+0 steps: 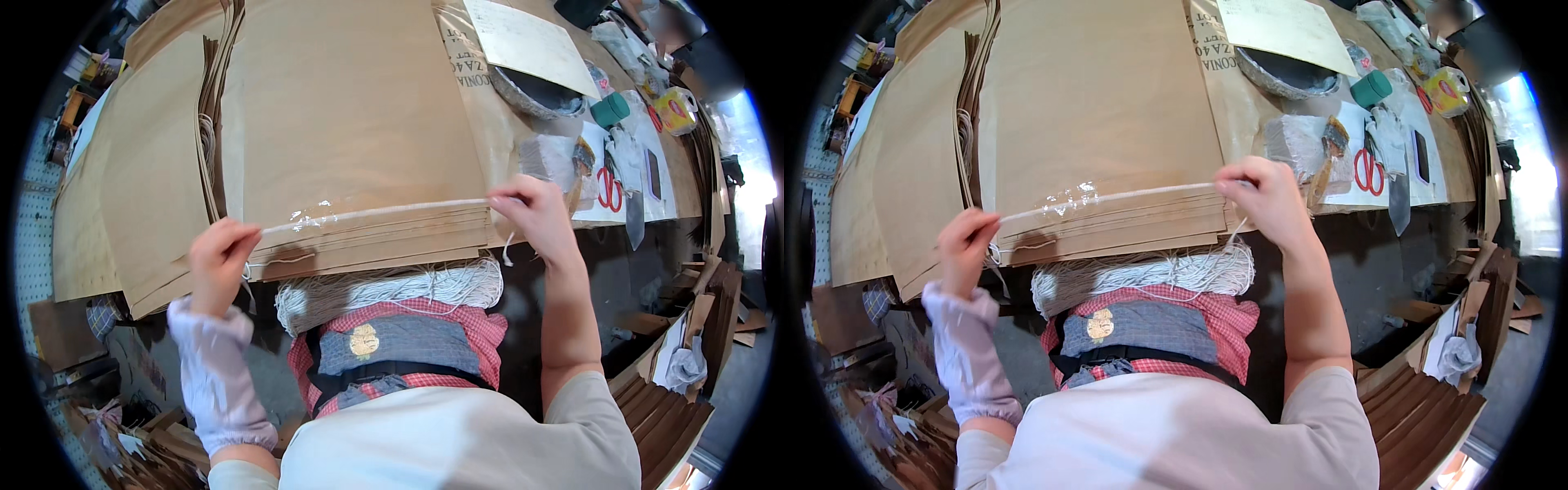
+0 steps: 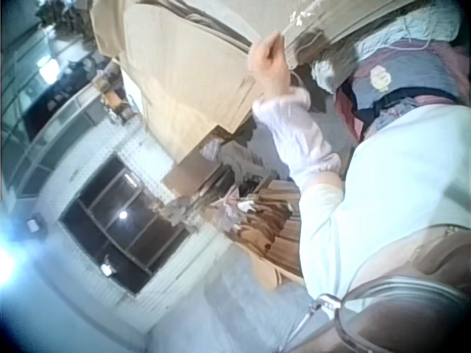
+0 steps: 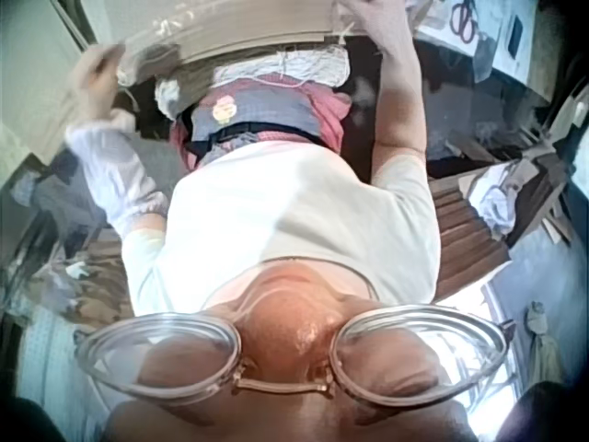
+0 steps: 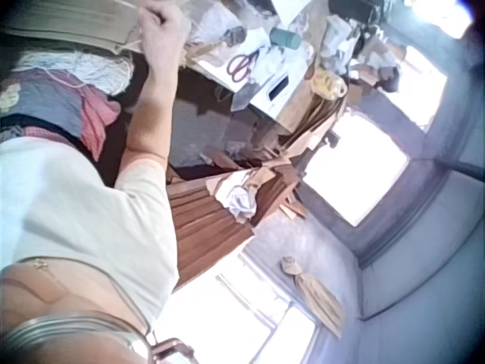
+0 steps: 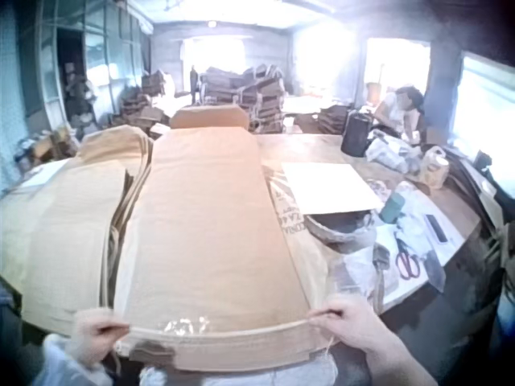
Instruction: The person assembles a stack of flat cardboard pieces by applying glue to the edges with a brush and attaching white string to secure them. The person repeatedly dips the brush into a container, applies glue, and presses the string onto the cardboard.
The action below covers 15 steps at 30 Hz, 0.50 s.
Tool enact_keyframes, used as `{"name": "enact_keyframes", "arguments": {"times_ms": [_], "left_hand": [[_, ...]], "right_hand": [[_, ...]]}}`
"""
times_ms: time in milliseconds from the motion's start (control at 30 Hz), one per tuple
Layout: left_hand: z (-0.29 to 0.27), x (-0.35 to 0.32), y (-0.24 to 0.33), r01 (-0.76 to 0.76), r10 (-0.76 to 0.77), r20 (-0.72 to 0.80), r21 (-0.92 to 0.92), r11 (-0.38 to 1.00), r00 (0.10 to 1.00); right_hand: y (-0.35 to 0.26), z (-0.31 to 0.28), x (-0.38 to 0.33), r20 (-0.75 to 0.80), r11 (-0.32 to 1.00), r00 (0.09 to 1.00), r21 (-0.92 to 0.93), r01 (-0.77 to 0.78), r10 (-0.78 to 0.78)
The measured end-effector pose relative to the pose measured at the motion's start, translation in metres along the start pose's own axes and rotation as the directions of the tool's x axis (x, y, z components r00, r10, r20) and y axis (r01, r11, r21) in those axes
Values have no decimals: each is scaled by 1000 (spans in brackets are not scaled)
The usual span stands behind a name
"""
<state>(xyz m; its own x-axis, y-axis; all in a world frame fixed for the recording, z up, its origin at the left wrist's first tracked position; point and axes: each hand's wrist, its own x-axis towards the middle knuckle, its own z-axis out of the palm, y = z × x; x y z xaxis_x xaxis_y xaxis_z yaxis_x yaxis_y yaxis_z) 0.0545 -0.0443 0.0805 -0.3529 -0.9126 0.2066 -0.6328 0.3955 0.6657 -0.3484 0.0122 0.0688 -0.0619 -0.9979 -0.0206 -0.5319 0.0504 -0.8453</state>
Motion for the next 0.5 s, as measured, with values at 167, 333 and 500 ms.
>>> {"name": "enact_keyframes", "arguments": {"times_ms": [167, 333, 500], "left_hand": [[47, 4, -61, 110, -111, -19, -52, 993, 994], [53, 1, -49, -1, 35, -114, 291, 957, 993], [55, 1, -34, -227, 276, -32, 487, 844, 960]], "right_hand": [[55, 37, 31, -4, 983, 984, -27, -179, 179], [64, 44, 26, -112, 990, 990, -113, 78, -91], [58, 33, 30, 211, 752, 912, 517, -409, 351]]}}
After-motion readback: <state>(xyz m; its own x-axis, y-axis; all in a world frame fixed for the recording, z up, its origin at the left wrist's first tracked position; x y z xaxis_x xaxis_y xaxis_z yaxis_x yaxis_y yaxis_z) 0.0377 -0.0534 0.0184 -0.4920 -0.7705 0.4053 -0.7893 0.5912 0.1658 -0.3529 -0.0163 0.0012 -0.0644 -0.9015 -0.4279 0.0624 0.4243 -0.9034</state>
